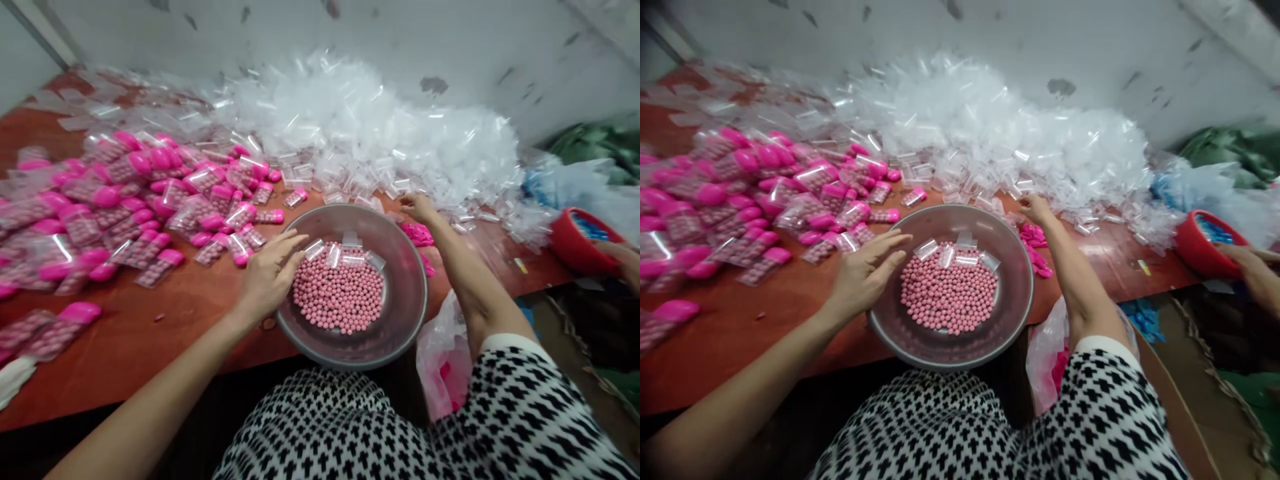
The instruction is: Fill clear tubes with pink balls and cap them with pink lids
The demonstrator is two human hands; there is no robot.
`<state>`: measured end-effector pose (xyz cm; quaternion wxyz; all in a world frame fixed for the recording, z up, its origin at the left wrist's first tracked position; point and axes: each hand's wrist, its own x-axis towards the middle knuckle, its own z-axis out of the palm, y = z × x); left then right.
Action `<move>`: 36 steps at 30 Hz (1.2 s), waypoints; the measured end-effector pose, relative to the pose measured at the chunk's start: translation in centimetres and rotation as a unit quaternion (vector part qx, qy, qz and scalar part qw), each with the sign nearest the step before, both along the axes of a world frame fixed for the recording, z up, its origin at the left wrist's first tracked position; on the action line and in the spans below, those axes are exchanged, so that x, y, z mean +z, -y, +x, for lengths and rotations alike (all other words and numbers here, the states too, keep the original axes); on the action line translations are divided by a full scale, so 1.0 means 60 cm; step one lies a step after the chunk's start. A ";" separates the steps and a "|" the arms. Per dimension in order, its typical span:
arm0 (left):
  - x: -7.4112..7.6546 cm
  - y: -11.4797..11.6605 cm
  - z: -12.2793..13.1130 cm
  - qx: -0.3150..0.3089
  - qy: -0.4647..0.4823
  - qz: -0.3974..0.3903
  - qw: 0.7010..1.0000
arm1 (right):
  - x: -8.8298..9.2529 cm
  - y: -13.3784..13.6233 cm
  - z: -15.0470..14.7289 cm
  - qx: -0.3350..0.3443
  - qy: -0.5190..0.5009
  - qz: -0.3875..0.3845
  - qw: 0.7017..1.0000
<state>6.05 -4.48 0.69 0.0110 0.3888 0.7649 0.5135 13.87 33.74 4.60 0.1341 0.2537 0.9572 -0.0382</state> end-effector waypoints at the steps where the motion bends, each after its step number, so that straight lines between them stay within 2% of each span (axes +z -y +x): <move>1: 0.000 0.000 0.000 -0.001 -0.004 0.000 1.000 | 0.003 0.001 0.002 -0.007 -0.007 0.007 1.000; 4: -0.002 0.001 -0.001 -0.001 -0.010 0.004 1.000 | -0.001 -0.003 0.004 -0.024 -0.027 0.023 0.999; 11: -0.003 0.005 -0.003 0.005 -0.005 -0.012 1.000 | -0.056 -0.020 -0.012 -0.023 -0.040 0.014 0.999; 15: -0.003 0.006 -0.003 0.009 -0.024 -0.015 1.000 | -0.076 -0.029 -0.014 -0.004 -0.041 0.015 0.999; 18: -0.002 0.005 -0.001 0.016 -0.032 -0.020 0.999 | -0.071 -0.040 -0.007 0.000 -0.053 0.016 0.998; 21: 0.000 0.002 0.002 0.019 -0.027 -0.019 0.999 | -0.040 -0.034 0.009 -0.008 -0.108 0.039 0.993; 23: 0.001 0.000 0.004 0.021 -0.021 -0.009 1.000 | -0.009 -0.004 0.027 0.038 -0.192 0.037 0.980; 25: -0.001 -0.003 0.005 0.021 -0.013 0.001 1.000 | 0.020 0.052 0.048 0.170 -0.232 -0.019 0.957; 27: -0.003 -0.004 0.005 0.018 -0.008 0.004 1.000 | 0.033 0.128 0.070 0.309 -0.127 -0.057 0.941; 28: -0.004 -0.005 0.004 0.014 -0.006 0.004 1.000 | 0.032 0.167 0.080 0.362 -0.063 -0.044 0.929; 30: -0.006 -0.006 0.004 0.006 -0.008 0.003 1.000 | 0.014 0.240 0.093 0.408 0.027 0.036 0.912; 32: -0.006 -0.007 0.003 0.000 -0.010 -0.001 1.000 | -0.015 0.297 0.094 0.436 0.068 0.097 0.892; 34: -0.005 -0.007 0.004 -0.004 -0.013 -0.008 1.000 | -0.043 0.339 0.085 0.477 0.066 0.097 0.871; 36: -0.005 -0.008 0.004 -0.005 -0.019 -0.012 1.000 | -0.058 0.370 0.071 0.516 0.050 0.047 0.854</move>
